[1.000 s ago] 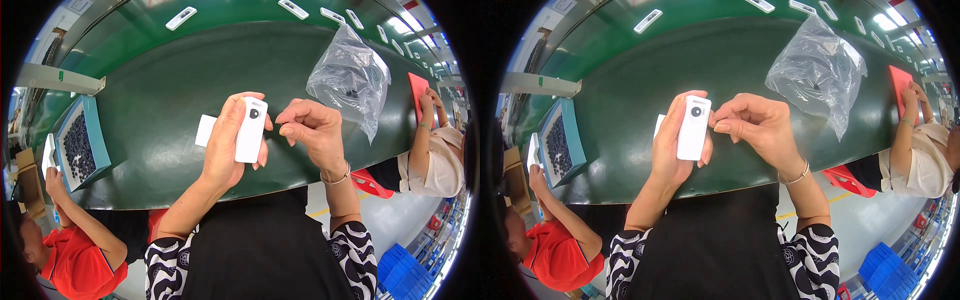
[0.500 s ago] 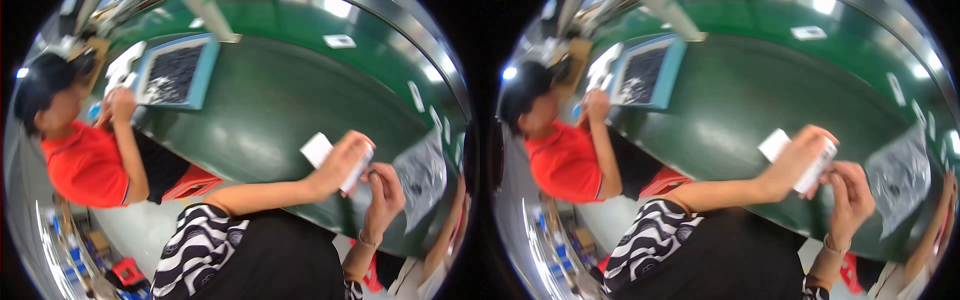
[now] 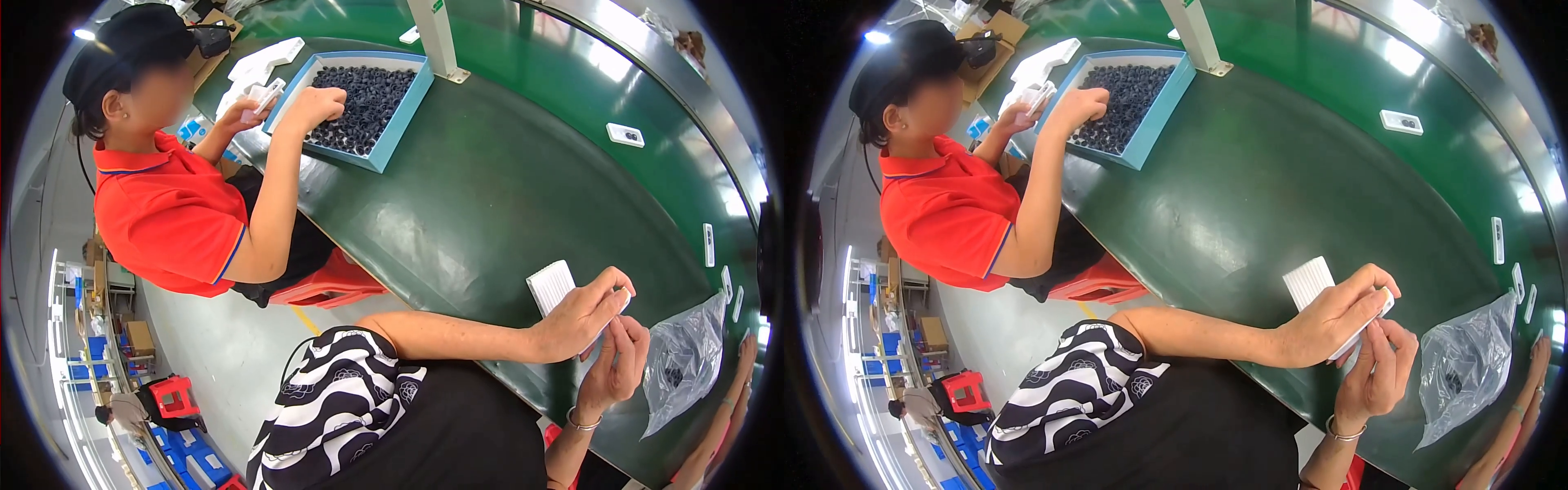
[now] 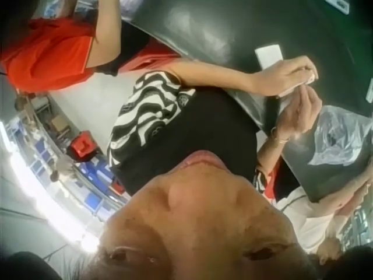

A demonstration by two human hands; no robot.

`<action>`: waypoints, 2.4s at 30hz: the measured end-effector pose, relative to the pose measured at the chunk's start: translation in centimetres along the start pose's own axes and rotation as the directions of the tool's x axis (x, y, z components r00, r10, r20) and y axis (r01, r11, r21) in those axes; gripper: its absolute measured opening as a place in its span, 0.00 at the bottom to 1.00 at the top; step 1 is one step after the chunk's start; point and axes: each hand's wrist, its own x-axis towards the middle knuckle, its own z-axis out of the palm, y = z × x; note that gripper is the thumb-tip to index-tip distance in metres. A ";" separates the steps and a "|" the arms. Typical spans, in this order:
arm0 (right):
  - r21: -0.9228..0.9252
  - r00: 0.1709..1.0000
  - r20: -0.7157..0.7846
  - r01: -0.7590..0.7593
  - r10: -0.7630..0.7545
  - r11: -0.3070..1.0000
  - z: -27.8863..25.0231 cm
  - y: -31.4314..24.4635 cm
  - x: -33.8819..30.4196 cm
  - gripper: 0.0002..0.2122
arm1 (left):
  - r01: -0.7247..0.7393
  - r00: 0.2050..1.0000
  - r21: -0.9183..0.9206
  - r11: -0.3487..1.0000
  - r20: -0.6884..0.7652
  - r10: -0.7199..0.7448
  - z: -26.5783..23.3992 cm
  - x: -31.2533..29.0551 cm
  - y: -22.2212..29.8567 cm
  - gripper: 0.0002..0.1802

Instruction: Packaging electronic components into small bags and cardboard boxes on a production line.

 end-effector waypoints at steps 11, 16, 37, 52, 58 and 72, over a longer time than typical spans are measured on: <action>0.575 0.892 0.112 -0.417 0.437 0.704 2.1 0.2 1.4 0.15 | 0.080 0.996 -0.079 0.994 0.045 -0.076 -1.6 0.3 0.7 0.21; 0.761 0.846 0.246 -0.471 0.473 0.446 0.3 1.4 1.4 0.13 | 0.174 0.982 -0.235 0.956 0.116 -0.150 -1.0 1.1 1.1 0.22; 0.236 0.958 0.277 -0.137 0.069 0.962 -0.7 1.4 1.5 0.47 | -0.019 0.997 -0.021 1.000 0.075 0.020 -1.9 1.3 0.4 0.15; 0.082 0.989 0.143 -0.037 0.025 0.996 -0.7 2.3 1.6 0.43 | 0.118 0.974 0.307 0.944 0.149 -0.171 -3.2 0.4 2.3 0.08; 0.292 0.984 0.157 -0.127 0.084 0.948 -0.7 2.7 1.9 0.42 | 0.053 0.979 0.135 0.989 0.187 -0.078 -3.8 0.9 1.7 0.10; -0.749 0.799 -0.019 -0.410 0.602 0.521 -0.1 22.4 18.8 0.42 | 0.156 0.988 -0.326 0.932 0.061 -0.144 -6.6 2.4 3.0 0.13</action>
